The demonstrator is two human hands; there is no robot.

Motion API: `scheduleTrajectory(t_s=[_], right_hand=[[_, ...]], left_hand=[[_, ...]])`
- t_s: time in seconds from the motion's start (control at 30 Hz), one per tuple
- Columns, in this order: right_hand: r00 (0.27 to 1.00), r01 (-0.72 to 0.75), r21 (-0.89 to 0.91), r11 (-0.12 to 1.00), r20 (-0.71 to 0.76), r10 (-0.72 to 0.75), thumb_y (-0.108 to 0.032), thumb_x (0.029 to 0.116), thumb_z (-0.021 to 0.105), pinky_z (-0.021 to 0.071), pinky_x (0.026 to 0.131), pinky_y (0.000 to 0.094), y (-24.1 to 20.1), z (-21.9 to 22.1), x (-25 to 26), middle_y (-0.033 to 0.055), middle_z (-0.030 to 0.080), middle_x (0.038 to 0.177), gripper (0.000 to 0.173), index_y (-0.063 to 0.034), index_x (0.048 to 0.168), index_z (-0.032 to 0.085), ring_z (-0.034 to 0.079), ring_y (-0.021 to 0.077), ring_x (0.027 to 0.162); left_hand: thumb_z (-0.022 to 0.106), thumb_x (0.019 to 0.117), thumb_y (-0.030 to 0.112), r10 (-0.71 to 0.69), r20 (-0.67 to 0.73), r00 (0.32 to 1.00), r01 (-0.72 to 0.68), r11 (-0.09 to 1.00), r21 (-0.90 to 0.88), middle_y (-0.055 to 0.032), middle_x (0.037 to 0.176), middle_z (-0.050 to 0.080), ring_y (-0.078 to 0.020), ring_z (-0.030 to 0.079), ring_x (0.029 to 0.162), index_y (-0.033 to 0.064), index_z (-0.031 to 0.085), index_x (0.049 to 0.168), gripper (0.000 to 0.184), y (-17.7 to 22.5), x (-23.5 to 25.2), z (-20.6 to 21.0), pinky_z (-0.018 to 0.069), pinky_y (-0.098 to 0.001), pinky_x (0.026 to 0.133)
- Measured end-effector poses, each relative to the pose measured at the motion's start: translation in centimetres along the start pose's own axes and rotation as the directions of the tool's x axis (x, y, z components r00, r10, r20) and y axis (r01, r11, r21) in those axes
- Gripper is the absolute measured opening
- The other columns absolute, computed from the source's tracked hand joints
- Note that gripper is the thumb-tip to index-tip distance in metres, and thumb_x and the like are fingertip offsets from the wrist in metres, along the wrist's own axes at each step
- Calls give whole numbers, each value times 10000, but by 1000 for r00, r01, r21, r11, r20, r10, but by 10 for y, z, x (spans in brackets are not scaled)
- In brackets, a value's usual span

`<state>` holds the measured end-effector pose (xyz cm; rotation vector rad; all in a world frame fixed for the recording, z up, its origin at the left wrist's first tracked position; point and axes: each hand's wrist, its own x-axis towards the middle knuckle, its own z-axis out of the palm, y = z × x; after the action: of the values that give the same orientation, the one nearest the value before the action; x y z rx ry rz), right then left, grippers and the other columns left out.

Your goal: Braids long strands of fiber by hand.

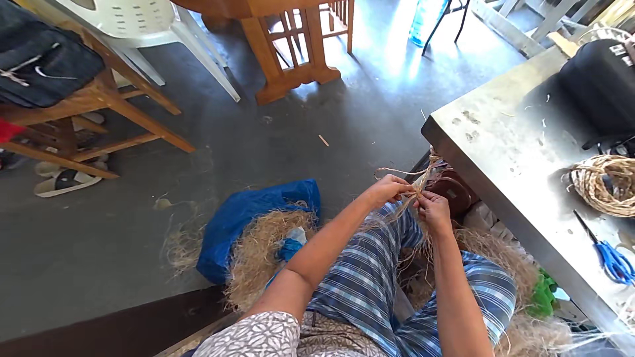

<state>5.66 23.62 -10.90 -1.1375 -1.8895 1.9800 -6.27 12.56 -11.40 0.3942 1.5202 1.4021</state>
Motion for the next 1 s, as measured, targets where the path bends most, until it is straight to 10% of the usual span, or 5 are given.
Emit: scheduleTrajectory(t_s=[0.37,0.67,0.83,1.0], right_hand=[[1000,-25,3,1000,12,25,-19,1057,504,272,396,189,-1,2,2,16,604,607,201,74,1116,673,342,16,408],[994,70,-195,978,-69,-85,-45,1049,538,333,450,240,5,13,4,17,628,628,205,31,1051,728,389,53,442],[990,89,-18,996,-111,-90,-29,1024,574,445,532,243,10,18,4,45,665,732,171,32,1012,733,524,67,554],[997,-1,227,974,-77,19,-25,1053,508,282,402,180,5,22,-5,18,632,650,205,46,1069,699,339,12,414]], left_hand=[[692,970,96,216,146,965,-260,778,572,-96,840,723,-121,631,715,-17,762,998,136,10,8,-17,532,-322,739],[631,977,92,183,-82,980,-88,760,644,-194,938,719,-314,696,879,-35,738,993,167,19,-12,10,546,-514,857],[586,989,45,369,-251,895,-152,780,607,-204,946,712,-330,703,929,-51,719,990,164,-3,-50,48,560,-503,874],[557,963,-2,658,-328,678,-330,671,663,-231,1011,725,-346,730,914,-67,743,994,199,-59,-45,64,591,-469,845]])
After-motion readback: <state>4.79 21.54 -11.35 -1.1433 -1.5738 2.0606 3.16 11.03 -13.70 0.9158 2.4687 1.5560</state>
